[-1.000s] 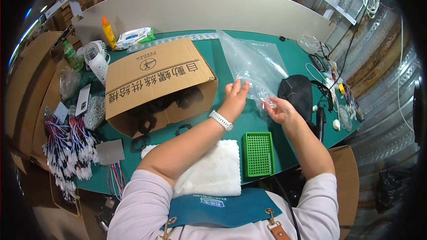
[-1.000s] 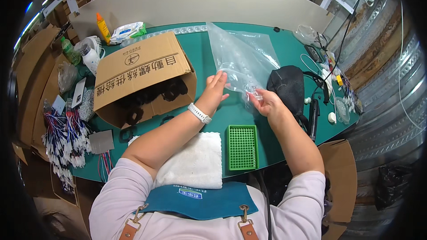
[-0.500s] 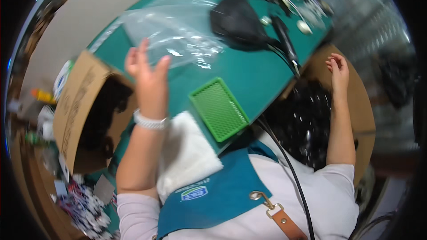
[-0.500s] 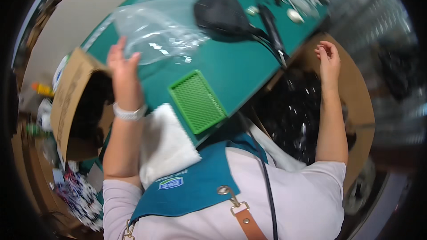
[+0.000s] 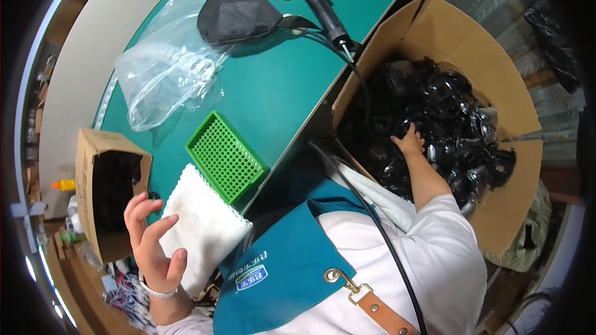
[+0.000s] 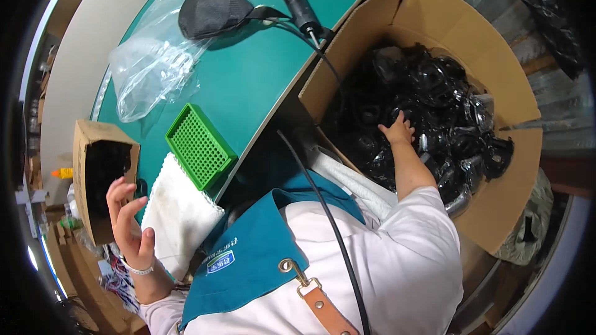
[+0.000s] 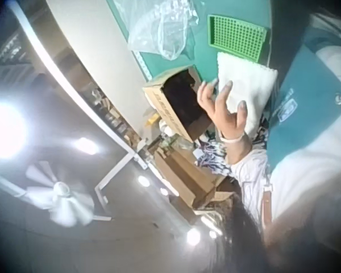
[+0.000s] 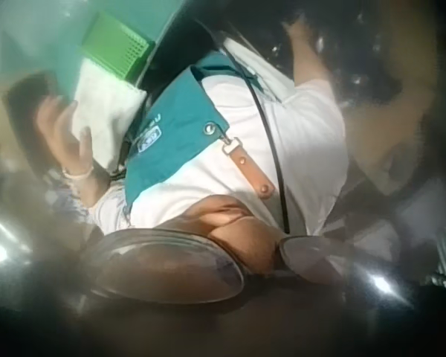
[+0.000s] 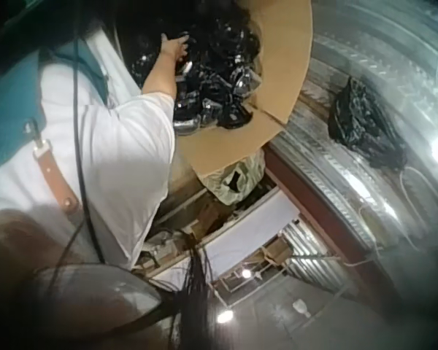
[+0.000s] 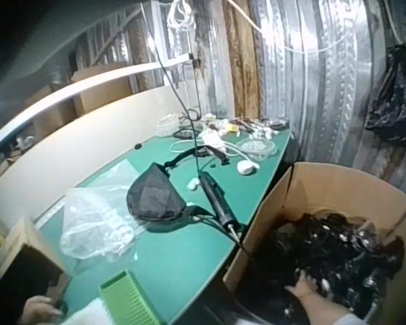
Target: The person assembles electronic components on a workbench, using a screwdriver to secure parts into black plastic housings. They handle wires, clear plastic covers, and small black rings, placing finished units into a cardboard box.
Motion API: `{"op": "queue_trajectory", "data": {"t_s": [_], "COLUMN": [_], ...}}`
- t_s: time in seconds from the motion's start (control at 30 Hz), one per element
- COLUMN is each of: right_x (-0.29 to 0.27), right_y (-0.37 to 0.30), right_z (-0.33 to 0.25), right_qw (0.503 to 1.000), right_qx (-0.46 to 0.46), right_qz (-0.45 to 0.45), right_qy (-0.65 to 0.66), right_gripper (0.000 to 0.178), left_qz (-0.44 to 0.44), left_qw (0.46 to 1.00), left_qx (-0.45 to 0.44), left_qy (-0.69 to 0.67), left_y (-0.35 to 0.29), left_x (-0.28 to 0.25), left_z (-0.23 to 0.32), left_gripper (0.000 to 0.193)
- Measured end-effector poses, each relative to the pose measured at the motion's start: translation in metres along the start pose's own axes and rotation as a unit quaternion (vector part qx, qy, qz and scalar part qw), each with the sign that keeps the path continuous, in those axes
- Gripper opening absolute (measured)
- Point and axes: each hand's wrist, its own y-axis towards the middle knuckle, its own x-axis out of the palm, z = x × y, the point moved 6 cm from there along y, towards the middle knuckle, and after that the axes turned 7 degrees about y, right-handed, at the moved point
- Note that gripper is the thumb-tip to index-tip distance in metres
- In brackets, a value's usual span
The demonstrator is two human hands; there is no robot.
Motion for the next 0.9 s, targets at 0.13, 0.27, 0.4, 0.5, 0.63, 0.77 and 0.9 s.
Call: {"op": "queue_trajectory", "data": {"t_s": [0.13, 0.27, 0.4, 0.5, 0.63, 0.77, 0.9], "right_x": [0.007, 0.053, 0.109, 0.08, 0.044, 0.046, 0.038], "right_y": [-0.011, 0.044, 0.167, 0.119, 0.069, 0.045, 0.038], "right_z": [-0.05, -0.019, 0.078, 0.019, -0.024, -0.03, -0.027], "right_qw": [0.983, 0.976, 0.949, 0.87, 0.989, 0.989, 0.992], "right_qx": [0.032, 0.013, 0.1, 0.191, 0.05, -0.009, -0.03], "right_qz": [0.134, 0.203, 0.256, 0.224, 0.13, 0.109, 0.099], "right_qy": [-0.118, -0.074, 0.153, 0.394, 0.051, -0.097, -0.076], "right_gripper": [0.094, 0.089, 0.055, 0.068, 0.07, 0.067, 0.062], "left_qz": [0.132, 0.181, 0.118, 0.135, 0.084, 0.081, 0.115], "left_qw": [0.983, 0.957, 0.968, 0.95, 0.965, 0.971, 0.948], "left_qx": [-0.109, -0.198, -0.207, -0.259, -0.229, -0.209, -0.245], "left_qy": [-0.068, -0.114, -0.085, -0.11, -0.092, -0.082, -0.169], "left_y": [-0.067, -0.106, -0.129, -0.153, -0.138, -0.132, -0.137], "left_x": [-0.009, -0.013, -0.019, -0.001, 0.005, 0.003, 0.011], "left_z": [-0.005, 0.0, -0.014, -0.002, -0.003, -0.01, -0.026], "left_gripper": [0.042, 0.034, 0.029, 0.027, 0.027, 0.028, 0.027]}}
